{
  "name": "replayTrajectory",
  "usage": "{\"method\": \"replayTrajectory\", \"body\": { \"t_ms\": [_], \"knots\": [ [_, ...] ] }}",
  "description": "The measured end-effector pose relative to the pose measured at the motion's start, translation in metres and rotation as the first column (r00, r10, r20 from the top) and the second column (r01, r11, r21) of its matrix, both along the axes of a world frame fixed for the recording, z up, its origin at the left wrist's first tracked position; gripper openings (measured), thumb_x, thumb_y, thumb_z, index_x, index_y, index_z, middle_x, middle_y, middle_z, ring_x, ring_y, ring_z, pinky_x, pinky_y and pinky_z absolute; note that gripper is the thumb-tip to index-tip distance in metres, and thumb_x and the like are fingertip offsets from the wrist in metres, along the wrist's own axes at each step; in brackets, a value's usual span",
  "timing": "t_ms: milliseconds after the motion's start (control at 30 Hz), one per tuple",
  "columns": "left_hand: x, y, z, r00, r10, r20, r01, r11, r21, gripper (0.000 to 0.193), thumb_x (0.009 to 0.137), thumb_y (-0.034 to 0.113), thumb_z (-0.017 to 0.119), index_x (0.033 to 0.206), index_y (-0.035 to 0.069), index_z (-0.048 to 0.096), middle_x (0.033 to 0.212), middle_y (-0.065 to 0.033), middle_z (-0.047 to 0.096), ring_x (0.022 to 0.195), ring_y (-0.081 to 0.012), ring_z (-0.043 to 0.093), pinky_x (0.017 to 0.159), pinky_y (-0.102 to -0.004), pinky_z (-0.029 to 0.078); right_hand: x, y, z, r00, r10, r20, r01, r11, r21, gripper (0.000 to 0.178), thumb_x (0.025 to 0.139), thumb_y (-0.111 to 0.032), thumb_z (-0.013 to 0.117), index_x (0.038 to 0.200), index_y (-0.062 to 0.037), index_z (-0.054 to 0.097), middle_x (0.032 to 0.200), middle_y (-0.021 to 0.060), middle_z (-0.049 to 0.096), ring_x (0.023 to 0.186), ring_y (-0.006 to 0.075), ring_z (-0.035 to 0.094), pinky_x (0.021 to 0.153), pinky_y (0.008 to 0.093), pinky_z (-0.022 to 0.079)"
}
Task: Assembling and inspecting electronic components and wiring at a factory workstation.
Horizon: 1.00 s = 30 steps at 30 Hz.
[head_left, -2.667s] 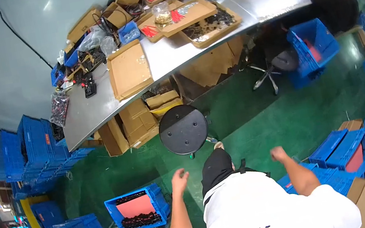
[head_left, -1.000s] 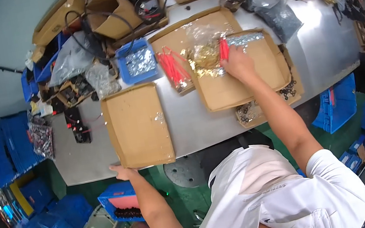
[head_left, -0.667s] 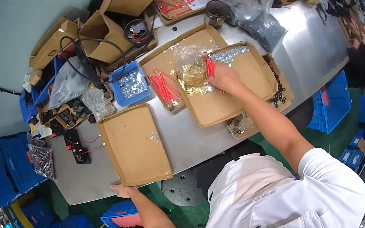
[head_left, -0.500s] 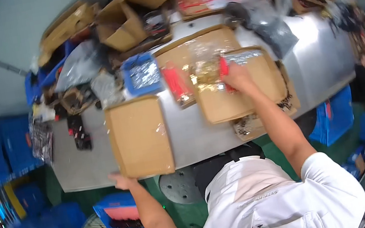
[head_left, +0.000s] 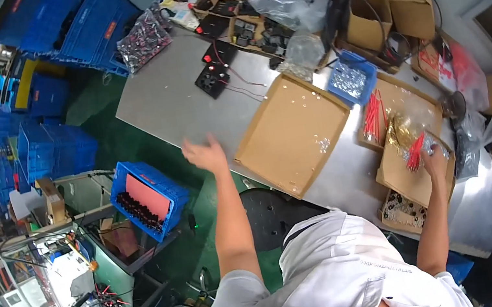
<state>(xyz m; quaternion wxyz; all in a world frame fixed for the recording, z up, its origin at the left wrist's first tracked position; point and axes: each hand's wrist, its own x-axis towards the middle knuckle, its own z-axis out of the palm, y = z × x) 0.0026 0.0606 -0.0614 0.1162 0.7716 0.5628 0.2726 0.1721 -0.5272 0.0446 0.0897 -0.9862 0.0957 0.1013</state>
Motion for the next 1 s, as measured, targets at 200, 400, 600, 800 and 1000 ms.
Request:
{"method": "replayTrajectory", "body": {
  "t_ms": [200, 400, 600, 800, 1000],
  "knots": [
    [0.109, 0.079, 0.054, 0.886, -0.463, 0.009, 0.452, 0.862, -0.228, 0.096, 0.065, 0.032, 0.082, 0.141, 0.008, 0.028, 0.142, -0.0190, 0.031, 0.129, -0.0409, 0.032, 0.103, -0.0515, 0.033, 0.004, 0.008, 0.010, 0.990, -0.054, 0.129, 0.038, 0.992, 0.124, 0.048, 0.083, -0.032, 0.066, 0.117, -0.0008, 0.054, 0.087, 0.0198, 0.065, 0.082, 0.0335, 0.064, 0.075, 0.0403, 0.048],
    [0.150, 0.098, 0.055, 0.711, -0.675, -0.196, 0.583, 0.723, -0.371, 0.105, 0.060, 0.040, 0.083, 0.144, 0.013, 0.025, 0.138, -0.0183, 0.038, 0.125, -0.0406, 0.037, 0.099, -0.0552, 0.035, -0.002, 0.060, 0.039, 0.989, -0.058, 0.136, 0.034, 0.984, 0.177, 0.044, 0.086, -0.029, 0.064, 0.117, -0.0002, 0.054, 0.081, 0.0166, 0.066, 0.075, 0.0284, 0.064, 0.068, 0.0382, 0.048],
    [0.128, 0.116, 0.036, 0.757, -0.639, -0.136, 0.567, 0.745, -0.352, 0.102, 0.059, 0.042, 0.083, 0.139, 0.002, 0.032, 0.122, -0.0227, 0.048, 0.115, -0.0422, 0.047, 0.098, -0.0456, 0.040, 0.001, 0.094, 0.060, 0.989, -0.109, 0.103, 0.077, 0.959, 0.273, 0.039, 0.087, -0.024, 0.062, 0.116, -0.0002, 0.054, 0.079, 0.0145, 0.065, 0.069, 0.0229, 0.062, 0.063, 0.0349, 0.047],
    [0.166, 0.124, 0.052, 0.756, -0.631, -0.172, 0.537, 0.749, -0.389, 0.106, 0.060, 0.042, 0.083, 0.143, 0.008, 0.027, 0.137, -0.0228, 0.034, 0.123, -0.0433, 0.039, 0.100, -0.0522, 0.035, 0.006, 0.119, 0.057, 0.993, -0.113, 0.030, 0.095, 0.932, 0.350, 0.038, 0.087, -0.016, 0.059, 0.121, -0.0006, 0.052, 0.085, 0.0132, 0.063, 0.074, 0.0186, 0.060, 0.068, 0.0310, 0.048],
    [0.213, 0.122, 0.038, 0.610, -0.737, -0.291, 0.610, 0.671, -0.422, 0.117, 0.059, 0.039, 0.084, 0.148, 0.017, 0.012, 0.150, -0.0214, 0.018, 0.136, -0.0437, 0.019, 0.101, -0.0667, 0.024, 0.009, 0.126, 0.046, 0.994, -0.103, 0.038, 0.070, 0.859, 0.507, 0.041, 0.085, -0.012, 0.063, 0.122, -0.0025, 0.048, 0.080, 0.0103, 0.060, 0.068, 0.0182, 0.058, 0.064, 0.0308, 0.048]
  ]
}}
